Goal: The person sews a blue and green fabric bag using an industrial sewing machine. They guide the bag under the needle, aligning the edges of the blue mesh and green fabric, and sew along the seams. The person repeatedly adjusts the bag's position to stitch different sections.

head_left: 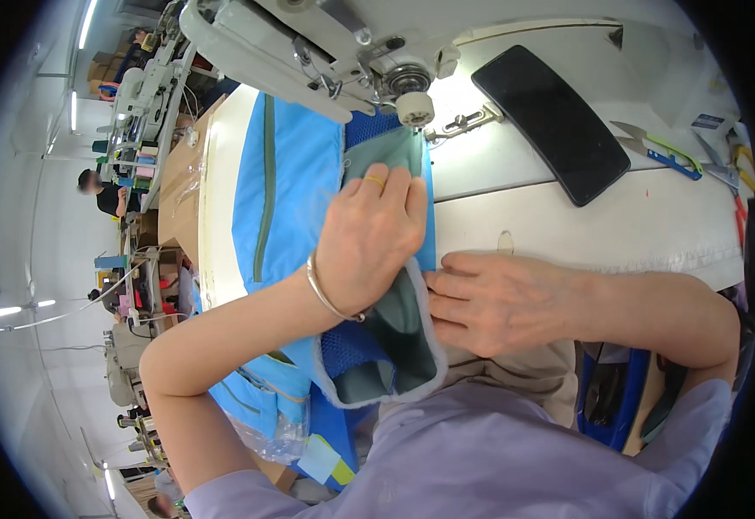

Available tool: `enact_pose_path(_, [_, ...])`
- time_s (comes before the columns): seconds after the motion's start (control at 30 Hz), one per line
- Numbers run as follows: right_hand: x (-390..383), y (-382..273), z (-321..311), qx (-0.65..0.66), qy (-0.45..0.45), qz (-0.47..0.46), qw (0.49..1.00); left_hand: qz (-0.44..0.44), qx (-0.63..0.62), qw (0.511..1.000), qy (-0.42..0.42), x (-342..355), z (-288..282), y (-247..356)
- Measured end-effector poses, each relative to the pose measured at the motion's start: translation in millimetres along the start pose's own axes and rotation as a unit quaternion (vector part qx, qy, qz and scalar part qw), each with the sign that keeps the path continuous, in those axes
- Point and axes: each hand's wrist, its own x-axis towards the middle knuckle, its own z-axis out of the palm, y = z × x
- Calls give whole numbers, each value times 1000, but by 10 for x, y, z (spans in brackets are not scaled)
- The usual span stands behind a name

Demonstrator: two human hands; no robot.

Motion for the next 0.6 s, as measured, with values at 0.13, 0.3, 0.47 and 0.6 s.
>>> enact_pose_path(0.13, [21,-1,39,-22,56,-1,998,-36,-78,996,39,-104,137,33])
enact_pose_path(0.3, [10,6,23,-14,44,1,999,-74,-255,964,37,-210,60,25])
enact_pose_path(0.47, [34,42,2,-1,37,-6,999,-44,-324,944,47,-381,95,-68])
enact_pose_path(0.6, [49,63,-25,23,34,-2,999,-12,-309,950,40,-372,59,-79])
